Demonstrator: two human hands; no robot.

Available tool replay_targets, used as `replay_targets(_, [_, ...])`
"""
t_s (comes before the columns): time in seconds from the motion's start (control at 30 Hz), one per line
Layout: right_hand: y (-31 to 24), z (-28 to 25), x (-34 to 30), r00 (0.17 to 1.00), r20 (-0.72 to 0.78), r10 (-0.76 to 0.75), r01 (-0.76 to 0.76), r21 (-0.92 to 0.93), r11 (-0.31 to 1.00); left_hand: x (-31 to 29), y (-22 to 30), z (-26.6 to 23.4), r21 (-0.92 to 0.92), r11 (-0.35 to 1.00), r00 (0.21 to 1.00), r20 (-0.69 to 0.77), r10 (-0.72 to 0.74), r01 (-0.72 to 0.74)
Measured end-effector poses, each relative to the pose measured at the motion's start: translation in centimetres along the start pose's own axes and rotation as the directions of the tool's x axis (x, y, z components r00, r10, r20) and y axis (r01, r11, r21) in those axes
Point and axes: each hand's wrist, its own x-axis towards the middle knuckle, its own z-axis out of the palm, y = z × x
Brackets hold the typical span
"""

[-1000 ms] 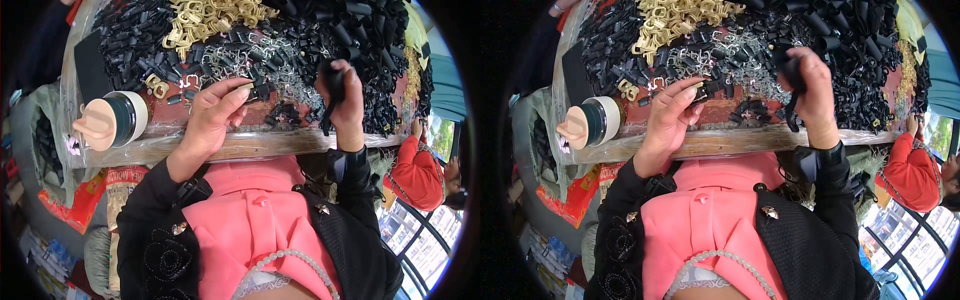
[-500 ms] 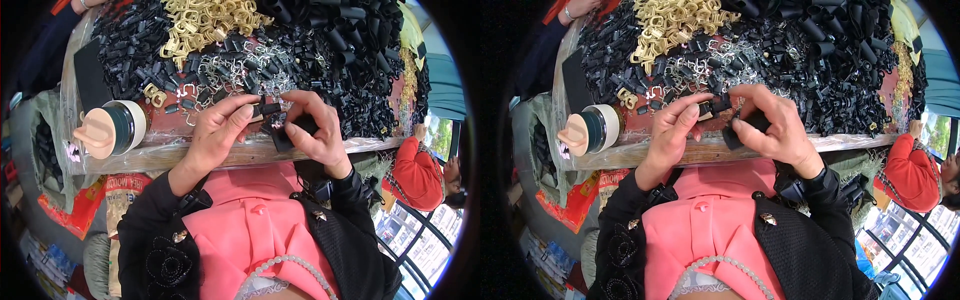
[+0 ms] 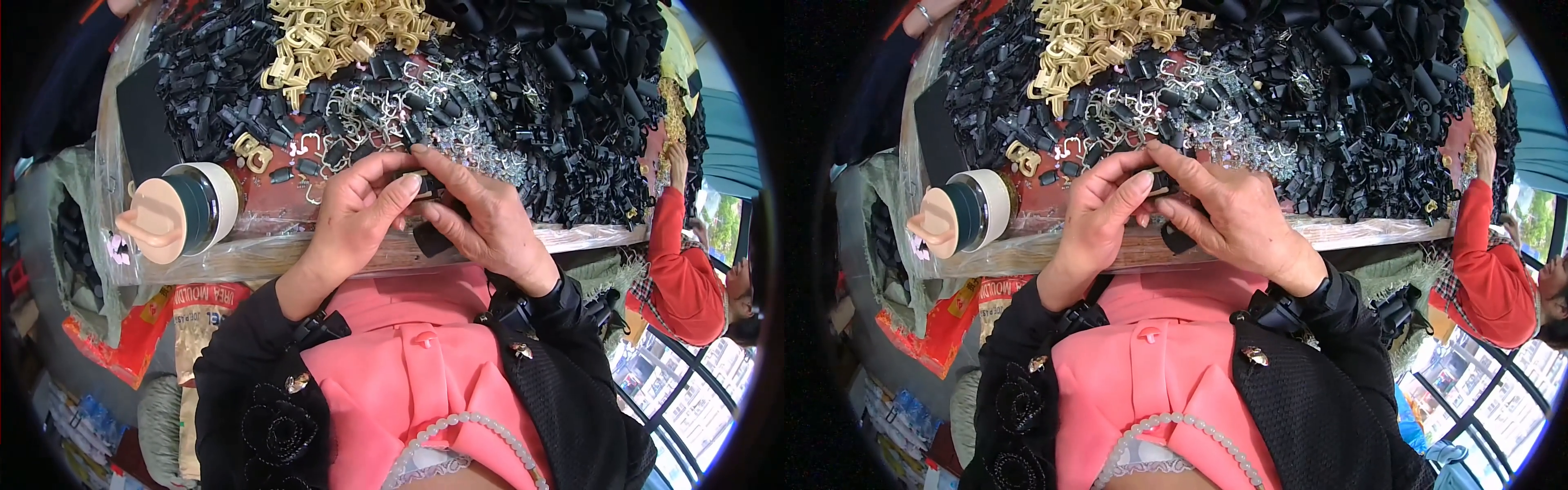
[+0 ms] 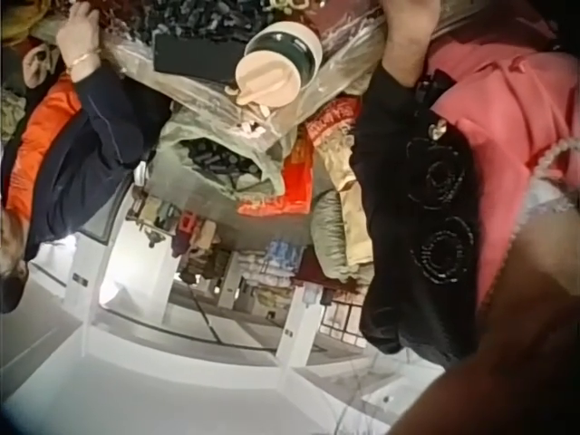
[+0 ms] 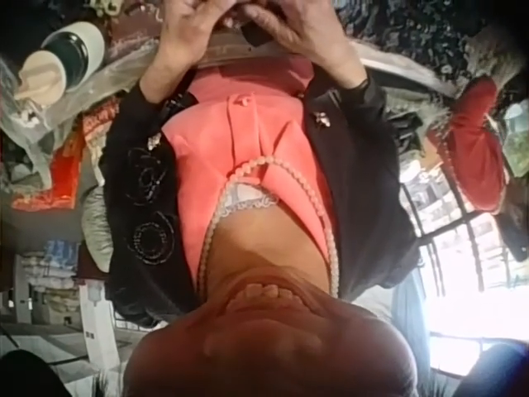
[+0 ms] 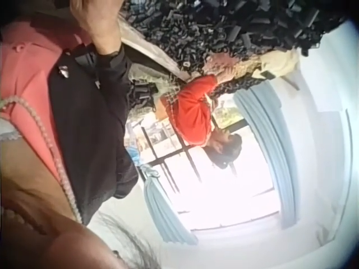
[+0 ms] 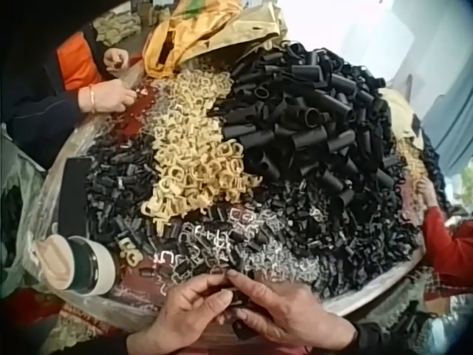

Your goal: The person picks up a black plastic component and a small metal piece, fits the metal piece into the component, and then slides a black plastic sleeve over the assembly. They repeat this process multiple times, handling the components one at a time from the table.

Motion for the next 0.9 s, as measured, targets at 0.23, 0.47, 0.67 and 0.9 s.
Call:
replay_targets(0.23, [1.6, -2.9, -0.4, 0.977, -0.148, 0.156, -0.118, 0.24, 0.963, -0.2, 0.5, -0.7, -0.002, 0.999, 0.999, 0.031, 0.041, -0.041])
replay_targets(0.47, [1.7, -0.6, -0.4, 0.901, -0.397, 0.175, 0.038, 0.474, 0.88, -0.8, 0.9, -0.4, -0.028, 0.999, 0.998, 0.05, 0.028, -0.027])
replay_targets(0.67, [1.6, 0.0, -0.3, 0.907, -0.414, 0.078, 0.098, 0.386, 0.917, -0.9, 1.0, -0.1, 0.039, 0.999, 0.997, 0.08, 0.011, -0.014])
replay_targets(0.9, [1.3, 0.2, -1.0, 0.942, -0.316, 0.111, 0.051, 0.464, 0.884, -1.2, 0.5, 0.3, 0.099, 0.991, 0.994, 0.056, 0.089, -0.095])
